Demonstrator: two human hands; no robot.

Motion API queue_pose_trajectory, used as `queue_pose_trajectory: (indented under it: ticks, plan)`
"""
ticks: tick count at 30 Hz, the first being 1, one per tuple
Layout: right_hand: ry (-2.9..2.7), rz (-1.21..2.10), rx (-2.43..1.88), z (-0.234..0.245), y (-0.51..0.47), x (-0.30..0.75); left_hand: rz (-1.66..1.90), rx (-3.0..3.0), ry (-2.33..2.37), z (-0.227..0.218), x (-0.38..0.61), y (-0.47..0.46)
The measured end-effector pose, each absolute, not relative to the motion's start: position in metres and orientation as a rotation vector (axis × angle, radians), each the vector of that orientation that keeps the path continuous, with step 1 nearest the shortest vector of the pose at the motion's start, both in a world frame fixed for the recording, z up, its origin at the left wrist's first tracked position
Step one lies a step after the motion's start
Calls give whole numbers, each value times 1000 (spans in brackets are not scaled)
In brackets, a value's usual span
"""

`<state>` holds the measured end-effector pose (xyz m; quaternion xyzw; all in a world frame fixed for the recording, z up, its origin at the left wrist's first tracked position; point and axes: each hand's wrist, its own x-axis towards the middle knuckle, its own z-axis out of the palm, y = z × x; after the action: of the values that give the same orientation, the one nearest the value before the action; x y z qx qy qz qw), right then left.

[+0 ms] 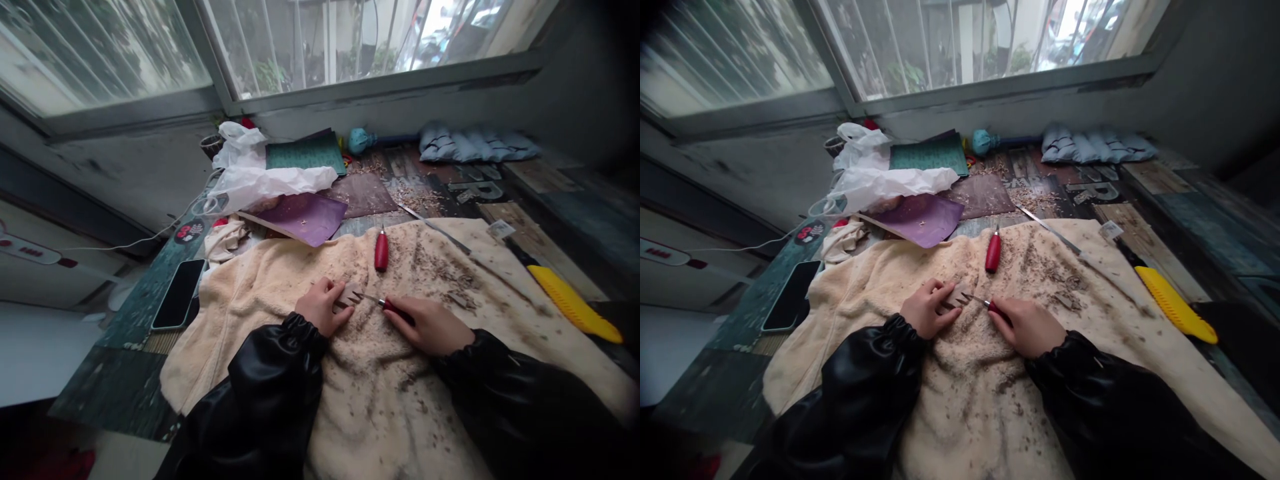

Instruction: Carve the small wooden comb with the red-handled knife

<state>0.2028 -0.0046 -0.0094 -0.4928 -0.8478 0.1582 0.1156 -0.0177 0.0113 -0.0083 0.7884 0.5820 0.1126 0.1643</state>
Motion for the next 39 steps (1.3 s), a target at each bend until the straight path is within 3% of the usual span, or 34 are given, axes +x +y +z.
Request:
queue_pose_trajectory:
  ticks: [7,14,27,39]
  plan:
    - [-2449,299,-1574,-11,-15,192,369,2254,1618,-9,-17,12]
    - [-2533,437,-1431,-12,-10,203,360,2250,1630,-9,-19,13]
    - [-2527,294,-1510,4,-23,203,350,2243,1633,-8,-25,11]
    - [-2681,268,-1845,-2,-14,192,334,2230,1648,-6,-23,12]
